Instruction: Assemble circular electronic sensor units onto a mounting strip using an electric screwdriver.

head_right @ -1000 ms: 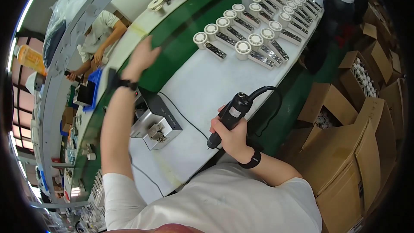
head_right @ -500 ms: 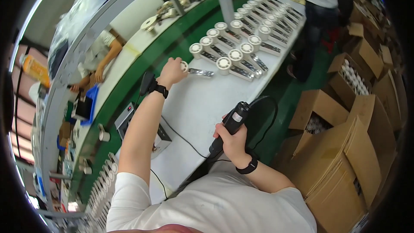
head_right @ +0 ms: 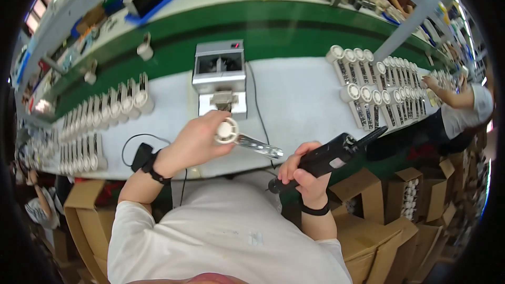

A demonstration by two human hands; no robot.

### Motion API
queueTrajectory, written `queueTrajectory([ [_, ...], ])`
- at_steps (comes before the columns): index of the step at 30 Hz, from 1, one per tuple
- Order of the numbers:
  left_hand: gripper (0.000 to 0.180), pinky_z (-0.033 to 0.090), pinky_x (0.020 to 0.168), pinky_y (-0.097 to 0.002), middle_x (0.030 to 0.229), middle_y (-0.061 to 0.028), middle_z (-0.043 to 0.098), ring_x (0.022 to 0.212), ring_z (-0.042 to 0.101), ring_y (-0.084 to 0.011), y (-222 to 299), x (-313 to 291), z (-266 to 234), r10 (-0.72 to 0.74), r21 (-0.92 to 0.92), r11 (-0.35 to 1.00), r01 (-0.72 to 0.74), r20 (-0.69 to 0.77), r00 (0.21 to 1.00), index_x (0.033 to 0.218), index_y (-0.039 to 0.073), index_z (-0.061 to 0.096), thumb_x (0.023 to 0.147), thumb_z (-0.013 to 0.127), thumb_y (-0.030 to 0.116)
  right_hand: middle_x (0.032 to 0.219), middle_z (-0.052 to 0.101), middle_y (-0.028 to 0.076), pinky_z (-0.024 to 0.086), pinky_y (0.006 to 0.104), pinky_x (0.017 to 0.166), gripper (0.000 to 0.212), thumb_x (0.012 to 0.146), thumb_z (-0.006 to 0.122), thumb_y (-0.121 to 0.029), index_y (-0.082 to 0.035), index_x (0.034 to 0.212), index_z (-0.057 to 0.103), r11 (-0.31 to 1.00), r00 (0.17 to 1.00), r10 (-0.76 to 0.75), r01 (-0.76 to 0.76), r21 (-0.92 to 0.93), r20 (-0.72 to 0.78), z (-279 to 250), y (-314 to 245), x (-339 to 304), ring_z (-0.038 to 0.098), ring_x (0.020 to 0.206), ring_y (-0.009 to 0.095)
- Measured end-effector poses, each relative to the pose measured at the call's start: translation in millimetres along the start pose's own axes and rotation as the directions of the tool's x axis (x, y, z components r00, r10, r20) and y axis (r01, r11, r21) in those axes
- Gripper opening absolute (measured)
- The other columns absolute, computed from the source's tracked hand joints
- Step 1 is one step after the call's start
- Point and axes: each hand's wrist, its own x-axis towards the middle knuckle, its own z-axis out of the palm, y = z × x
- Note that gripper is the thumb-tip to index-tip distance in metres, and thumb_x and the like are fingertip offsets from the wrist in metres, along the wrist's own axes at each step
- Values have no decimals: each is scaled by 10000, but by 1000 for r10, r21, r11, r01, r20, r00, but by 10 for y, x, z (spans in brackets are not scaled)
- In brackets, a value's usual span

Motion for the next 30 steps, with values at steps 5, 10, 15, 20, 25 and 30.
queueTrajectory([
  [5,534,504,759,-404,1010,-198,592,880,600,-366,-513,-871,-34,-231,65,966,251,-226,946,1131,-21,517,702,742,203,657,475,59,466,329,556,380,777,648,-133,-39,1077,434,993,999,49,-50,-109,-8,265,111,294,507,546,171],
  [10,499,465,849,-406,1008,-168,585,950,569,-327,-744,-974,-18,-261,83,947,310,-365,894,1116,-24,528,710,725,190,675,488,54,472,332,600,327,810,596,-30,-32,1096,438,947,987,-156,137,-291,-42,646,486,917,508,568,168],
  [15,359,399,920,-390,890,-96,589,945,542,-251,-763,-804,71,54,305,952,31,-266,962,1027,19,581,726,696,177,701,532,78,480,345,611,252,832,547,42,-4,1059,448,814,913,-407,379,-440,32,973,780,1294,532,592,174],
  [20,159,380,892,-361,787,-52,565,855,531,-210,-870,-788,136,124,368,928,-52,-174,977,858,47,618,748,649,157,701,544,92,483,342,600,234,820,563,49,16,1024,454,808,928,-371,345,-477,42,1027,936,1320,545,598,174],
  [25,208,390,886,-365,882,-52,591,924,537,-218,-884,-776,107,80,335,941,-42,-102,992,928,30,625,752,652,137,705,548,96,482,341,583,236,808,568,57,18,1011,455,824,959,-264,278,-494,100,1049,887,1401,540,584,174],
  [30,95,389,838,-346,777,-58,570,843,532,-219,-923,-742,110,121,319,945,-65,-159,980,806,54,620,747,640,127,703,544,92,479,346,581,239,813,555,55,7,1022,450,861,979,-199,192,-472,36,1011,894,1214,528,574,177],
])
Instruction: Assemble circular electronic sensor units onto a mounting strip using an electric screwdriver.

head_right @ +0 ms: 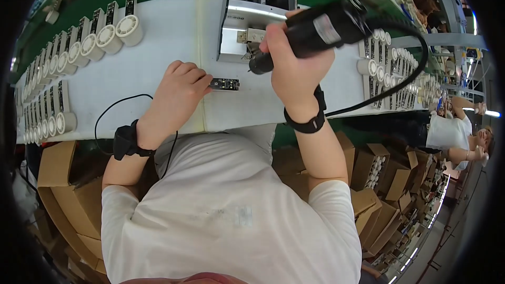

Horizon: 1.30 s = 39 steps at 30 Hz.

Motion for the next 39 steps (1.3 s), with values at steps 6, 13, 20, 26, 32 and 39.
queueTrajectory([
  [6,145,384,919,-377,841,-77,615,951,547,-251,-39,11,-1,20,-44,999,-20,5,1000,864,19,633,760,637,119,690,534,88,476,353,576,251,819,539,53,1,1043,435,991,997,-69,71,113,-25,-17,105,-255,516,571,176],
  [13,154,346,999,-425,875,-84,628,1025,542,-259,-2,7,-16,-16,-26,1000,17,61,998,899,9,633,779,625,105,688,538,92,475,357,578,262,821,530,58,-2,1054,427,995,999,-44,46,83,-22,1,113,-297,514,574,180],
  [20,158,338,1009,-435,881,-78,626,1033,542,-255,2,-10,-12,-22,-18,1000,23,67,998,915,18,629,781,617,101,688,561,91,483,337,572,276,804,543,81,7,1048,439,991,999,-51,52,123,-17,-3,149,-304,534,575,166],
  [26,156,337,1011,-435,876,-74,625,1031,543,-252,4,-12,-14,-12,-9,1000,13,57,998,911,23,629,777,612,100,686,543,92,480,363,580,255,820,519,68,-7,1048,435,995,1000,1,0,96,-16,9,189,-309,518,569,175],
  [32,155,341,1005,-431,865,-74,624,1023,546,-251,-1,-15,-15,-11,-8,1000,11,52,999,901,23,632,765,614,95,678,541,92,480,363,580,249,821,530,53,-7,1045,438,992,999,-49,51,113,-20,-30,170,-281,518,570,179],
  [39,165,345,997,-426,857,-76,624,1011,550,-250,7,-15,-5,-20,-7,1000,20,54,998,900,21,635,753,612,92,674,538,92,472,360,573,258,819,559,26,-8,1043,436,993,999,-30,33,117,-28,-11,158,-328,515,569,181],
])
